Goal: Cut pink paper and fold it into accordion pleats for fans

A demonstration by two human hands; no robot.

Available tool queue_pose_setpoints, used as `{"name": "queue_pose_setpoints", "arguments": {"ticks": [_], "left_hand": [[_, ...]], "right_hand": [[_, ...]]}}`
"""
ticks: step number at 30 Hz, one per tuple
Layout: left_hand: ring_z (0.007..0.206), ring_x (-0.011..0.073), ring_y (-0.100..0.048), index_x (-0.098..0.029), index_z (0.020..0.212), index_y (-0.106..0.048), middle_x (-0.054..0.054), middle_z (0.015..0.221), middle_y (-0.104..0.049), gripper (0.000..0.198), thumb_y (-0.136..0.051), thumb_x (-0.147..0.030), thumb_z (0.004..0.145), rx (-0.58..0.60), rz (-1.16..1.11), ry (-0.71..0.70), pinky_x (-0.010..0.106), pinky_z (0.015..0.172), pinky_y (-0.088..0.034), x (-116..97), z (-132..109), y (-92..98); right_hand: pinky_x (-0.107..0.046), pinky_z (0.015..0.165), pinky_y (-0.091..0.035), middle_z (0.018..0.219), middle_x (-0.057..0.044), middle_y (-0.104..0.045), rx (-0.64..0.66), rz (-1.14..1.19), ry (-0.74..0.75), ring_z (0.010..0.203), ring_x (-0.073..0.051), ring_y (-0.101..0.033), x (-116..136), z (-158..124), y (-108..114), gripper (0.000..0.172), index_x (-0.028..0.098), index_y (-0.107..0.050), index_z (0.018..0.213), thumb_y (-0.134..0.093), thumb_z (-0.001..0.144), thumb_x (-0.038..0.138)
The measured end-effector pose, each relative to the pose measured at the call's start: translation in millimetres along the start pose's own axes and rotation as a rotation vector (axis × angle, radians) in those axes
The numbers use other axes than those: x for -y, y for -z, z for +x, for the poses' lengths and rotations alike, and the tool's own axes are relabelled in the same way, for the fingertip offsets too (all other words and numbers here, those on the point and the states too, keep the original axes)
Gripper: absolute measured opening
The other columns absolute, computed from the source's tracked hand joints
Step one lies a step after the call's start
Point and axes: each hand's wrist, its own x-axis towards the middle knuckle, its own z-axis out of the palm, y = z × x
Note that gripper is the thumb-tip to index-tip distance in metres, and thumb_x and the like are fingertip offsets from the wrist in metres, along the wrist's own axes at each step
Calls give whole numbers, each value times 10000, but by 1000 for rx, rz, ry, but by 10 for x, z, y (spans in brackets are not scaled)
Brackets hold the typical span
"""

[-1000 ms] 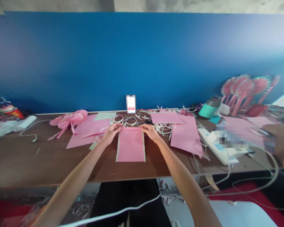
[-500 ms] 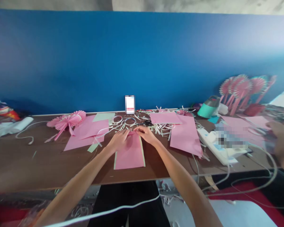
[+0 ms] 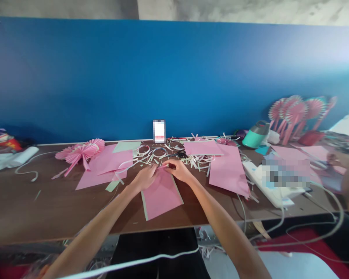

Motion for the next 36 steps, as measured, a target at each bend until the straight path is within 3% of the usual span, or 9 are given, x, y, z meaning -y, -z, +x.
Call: {"name": "queue_pose_setpoints", "arguments": {"ticks": [5,9,14,17,24,36], "left_hand": [[858,234,-633,-192,1152,-447,101,964,-645,357,-236,-395,947,115,90,13,296,712,-439,-10,-10,56],[880,242,-636,-188,1101,-496,103,952,-652,388,-187,-372,954,151,123,-22,301,720,-447,-4,-17,82],[898,233,-632,-212,1179,-440,91,1032,-638,355,-196,-343,958,101,83,-72,297,732,-445,-14,-22,83],[871,225,-635,-222,1166,-434,76,979,-647,335,-190,-326,961,90,75,-89,286,719,-439,-27,-18,75],[769,231,-643,-202,1132,-445,85,834,-652,329,-185,-307,962,117,153,-29,287,659,-434,-24,-3,84],[788,230,-646,-210,1114,-495,90,832,-662,368,-200,-365,959,130,166,-7,296,697,-439,-76,-21,162]], "right_hand": [[-305,818,-441,991,-45,-673,-7,-69,5,926,-194,-604,-25,5,-15,215,205,-663,978,-586,806,309],[-297,799,-435,953,-40,-678,28,-147,18,894,-189,-605,-17,-10,-10,202,207,-667,934,-538,844,333],[-271,720,-430,865,-34,-668,41,-196,45,789,-173,-597,14,-22,0,244,189,-645,916,-462,888,349],[-258,682,-418,820,-29,-659,39,-227,52,740,-166,-587,27,-21,2,245,186,-637,901,-444,899,337],[-247,671,-409,896,-37,-660,34,-240,73,738,-155,-577,58,-31,-7,224,201,-616,1028,-542,848,312],[-248,671,-410,820,-32,-662,66,-209,79,728,-167,-578,99,-26,-11,232,192,-655,931,-462,881,310]]}}
